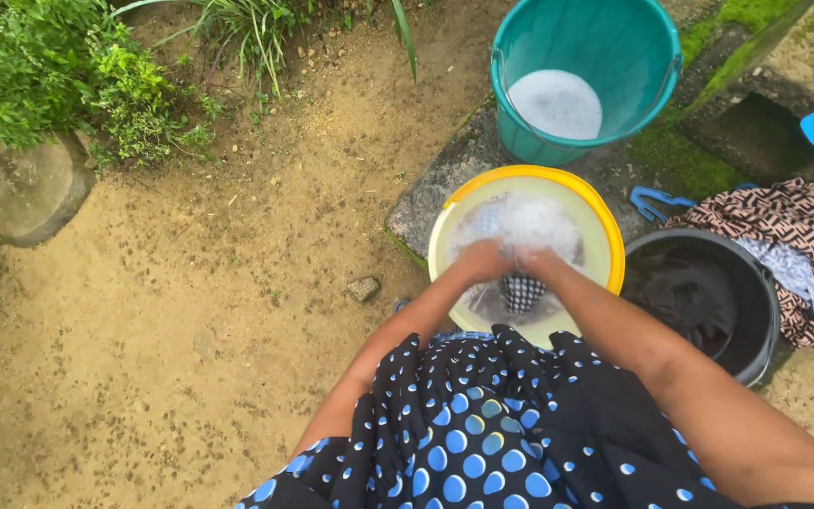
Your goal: Hand-washing clothes in plastic buckets with soapy water outdoors.
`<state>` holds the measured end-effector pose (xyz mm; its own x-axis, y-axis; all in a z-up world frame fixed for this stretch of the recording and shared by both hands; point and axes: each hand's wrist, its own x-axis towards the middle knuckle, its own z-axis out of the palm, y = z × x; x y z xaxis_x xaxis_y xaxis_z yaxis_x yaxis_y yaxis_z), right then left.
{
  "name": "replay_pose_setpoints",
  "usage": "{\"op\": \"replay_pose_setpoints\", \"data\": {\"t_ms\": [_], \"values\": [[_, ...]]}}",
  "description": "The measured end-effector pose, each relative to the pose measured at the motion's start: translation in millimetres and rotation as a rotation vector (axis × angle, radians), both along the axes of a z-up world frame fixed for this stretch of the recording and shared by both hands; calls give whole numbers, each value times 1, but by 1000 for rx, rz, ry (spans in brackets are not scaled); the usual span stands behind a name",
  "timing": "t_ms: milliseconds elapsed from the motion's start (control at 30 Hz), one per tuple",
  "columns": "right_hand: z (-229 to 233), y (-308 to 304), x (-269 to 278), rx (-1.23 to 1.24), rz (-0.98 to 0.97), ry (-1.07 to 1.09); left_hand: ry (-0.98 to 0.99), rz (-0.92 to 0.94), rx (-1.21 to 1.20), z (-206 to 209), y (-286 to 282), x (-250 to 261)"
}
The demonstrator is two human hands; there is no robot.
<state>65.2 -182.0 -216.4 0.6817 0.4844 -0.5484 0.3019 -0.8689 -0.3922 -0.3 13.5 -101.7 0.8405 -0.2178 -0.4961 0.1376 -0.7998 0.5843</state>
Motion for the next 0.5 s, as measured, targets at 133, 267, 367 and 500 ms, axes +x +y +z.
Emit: {"op": "replay_pose_setpoints", "data": {"t_ms": [133, 267, 367, 500], "values": [[100, 36, -7, 362, -485, -269, 276, 862, -823, 44, 0, -22], [241, 64, -66, 713, -698, -80, 805, 1201, -1214, 109, -8, -19], [293, 72, -99, 1051, -714, -17, 535, 1080, -1508, 92, -6, 3], [335, 64, -126, 864, -427, -309, 299, 1014, -1645, -3, -20, 31]]}}
